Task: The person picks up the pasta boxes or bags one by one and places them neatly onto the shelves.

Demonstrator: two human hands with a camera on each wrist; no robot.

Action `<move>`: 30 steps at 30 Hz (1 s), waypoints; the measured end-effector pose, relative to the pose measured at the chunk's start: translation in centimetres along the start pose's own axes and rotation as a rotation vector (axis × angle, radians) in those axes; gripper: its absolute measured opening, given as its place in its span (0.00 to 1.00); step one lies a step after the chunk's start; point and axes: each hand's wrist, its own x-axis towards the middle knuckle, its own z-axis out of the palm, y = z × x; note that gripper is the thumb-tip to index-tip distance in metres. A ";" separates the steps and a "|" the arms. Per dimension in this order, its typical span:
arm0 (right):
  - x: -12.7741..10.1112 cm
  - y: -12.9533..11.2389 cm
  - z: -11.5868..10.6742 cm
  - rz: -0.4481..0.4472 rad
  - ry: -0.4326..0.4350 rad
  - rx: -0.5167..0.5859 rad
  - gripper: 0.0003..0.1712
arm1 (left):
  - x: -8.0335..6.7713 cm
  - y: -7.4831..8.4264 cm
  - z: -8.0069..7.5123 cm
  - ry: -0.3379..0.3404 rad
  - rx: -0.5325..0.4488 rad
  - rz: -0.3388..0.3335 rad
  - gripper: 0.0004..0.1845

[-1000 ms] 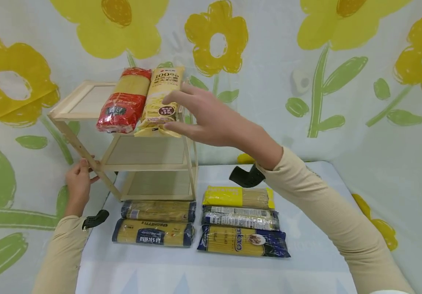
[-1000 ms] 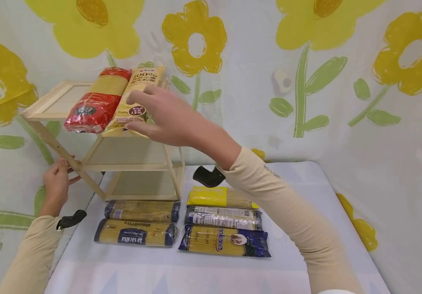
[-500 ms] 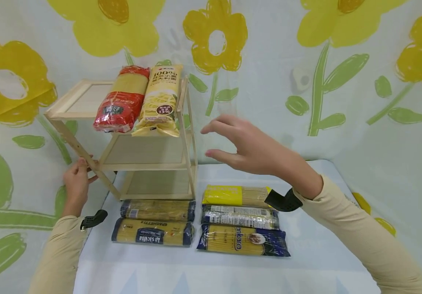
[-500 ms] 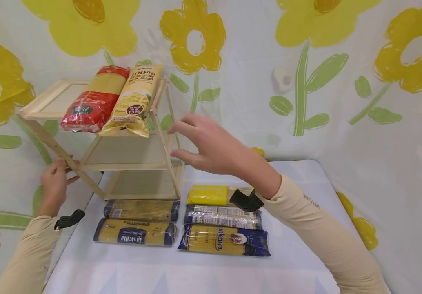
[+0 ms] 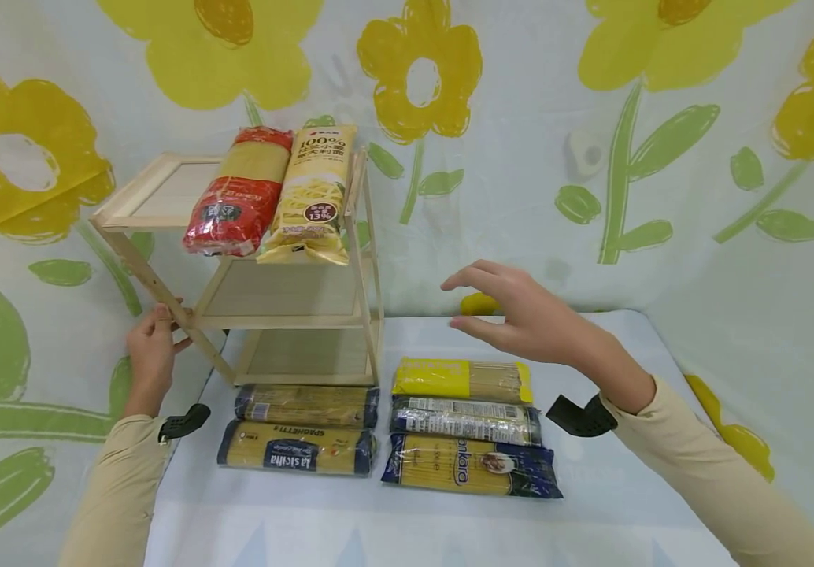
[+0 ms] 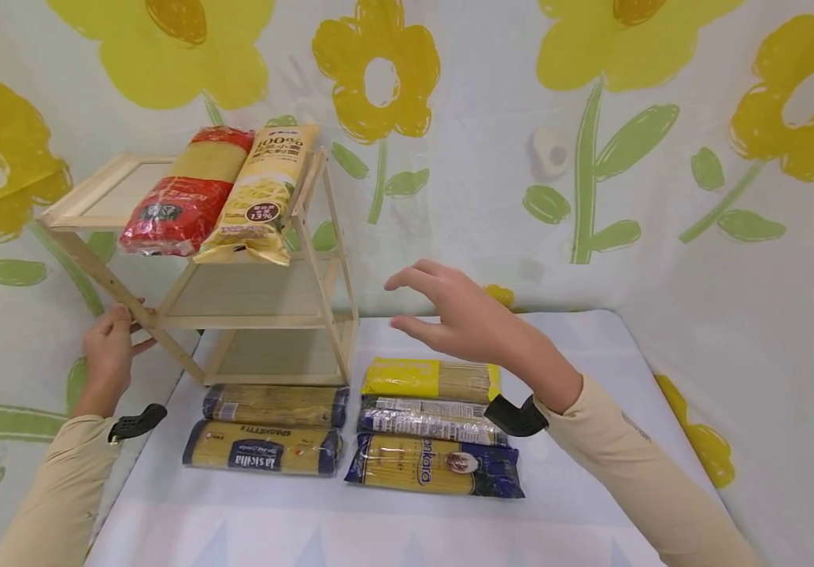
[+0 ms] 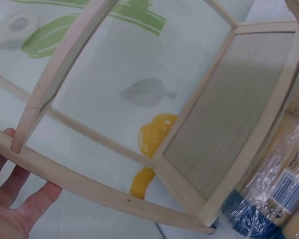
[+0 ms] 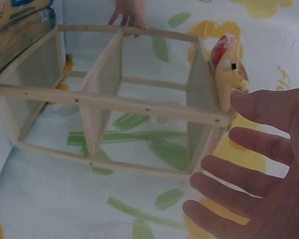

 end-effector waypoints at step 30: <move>-7.8 7.9 6.2 0.206 0.021 0.050 0.28 | -0.1 0.1 0.0 -0.001 0.046 0.020 0.20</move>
